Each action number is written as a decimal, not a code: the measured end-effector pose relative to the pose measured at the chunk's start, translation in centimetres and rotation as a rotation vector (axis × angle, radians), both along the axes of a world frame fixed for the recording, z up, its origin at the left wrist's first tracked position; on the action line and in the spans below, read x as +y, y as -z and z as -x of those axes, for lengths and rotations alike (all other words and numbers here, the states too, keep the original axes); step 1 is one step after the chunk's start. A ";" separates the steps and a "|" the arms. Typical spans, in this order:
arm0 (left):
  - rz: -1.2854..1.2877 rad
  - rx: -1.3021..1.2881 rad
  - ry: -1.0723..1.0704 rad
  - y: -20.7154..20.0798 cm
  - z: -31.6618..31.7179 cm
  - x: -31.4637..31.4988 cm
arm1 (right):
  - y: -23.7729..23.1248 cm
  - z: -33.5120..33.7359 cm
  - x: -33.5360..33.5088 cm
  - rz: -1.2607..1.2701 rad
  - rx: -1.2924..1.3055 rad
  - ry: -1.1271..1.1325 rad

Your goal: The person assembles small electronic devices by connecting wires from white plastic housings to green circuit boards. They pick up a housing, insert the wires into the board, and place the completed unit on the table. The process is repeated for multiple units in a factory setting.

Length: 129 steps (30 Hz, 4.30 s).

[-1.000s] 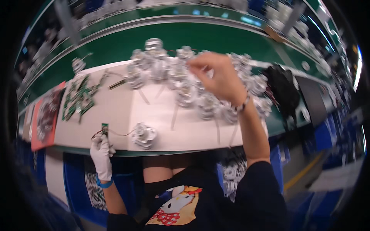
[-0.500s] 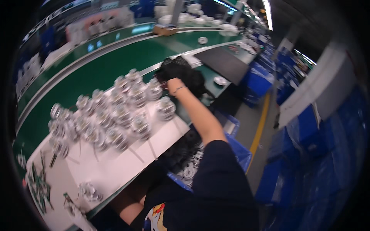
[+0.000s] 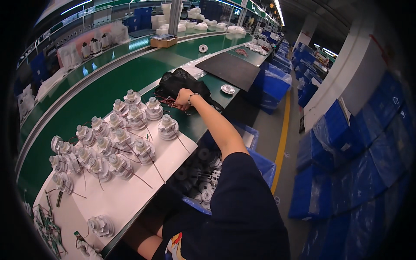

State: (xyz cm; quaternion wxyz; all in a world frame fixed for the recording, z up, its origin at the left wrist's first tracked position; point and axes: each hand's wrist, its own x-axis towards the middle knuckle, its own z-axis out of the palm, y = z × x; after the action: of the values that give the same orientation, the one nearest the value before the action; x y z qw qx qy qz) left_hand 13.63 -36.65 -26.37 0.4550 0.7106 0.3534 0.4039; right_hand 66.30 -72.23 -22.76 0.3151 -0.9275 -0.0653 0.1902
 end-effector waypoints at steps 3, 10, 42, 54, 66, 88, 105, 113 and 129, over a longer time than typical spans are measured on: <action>-0.019 0.016 -0.007 -0.2 -0.2 -0.3 | 1.0 0.3 -1.7 -0.311 0.042 0.142; 0.040 0.090 -0.045 -1.8 -1.6 -2.0 | -0.7 3.8 -4.0 -0.064 -0.092 0.234; 0.178 0.051 0.040 1.9 0.4 2.8 | 4.7 29.5 18.1 -0.533 -0.523 -0.800; 0.435 -0.184 0.043 -2.3 0.7 -2.2 | -1.4 35.1 20.4 -0.989 -0.363 -0.808; 0.307 -0.119 0.018 -4.5 1.0 -4.5 | -2.9 37.6 23.9 -1.009 -0.369 -1.032; -0.076 -0.113 -0.022 -4.4 1.0 -6.0 | -2.6 38.8 24.5 -0.944 -0.761 -1.090; -0.074 -0.038 0.042 -5.3 1.5 -6.6 | -0.9 39.0 24.0 -1.039 -0.674 -0.972; -0.184 -0.045 0.025 -4.9 1.5 -6.4 | -1.6 39.2 23.9 -0.970 -0.765 -1.021; -0.443 0.017 0.064 -5.1 1.4 -6.3 | -1.5 39.6 23.5 -0.933 -0.755 -0.951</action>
State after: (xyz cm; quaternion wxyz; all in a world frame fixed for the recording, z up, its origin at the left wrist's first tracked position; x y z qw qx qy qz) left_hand 12.20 -42.94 -21.27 0.2977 0.8074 0.2370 0.4509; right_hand 26.74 -48.76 -21.22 0.5145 -0.5725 -0.6343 -0.0719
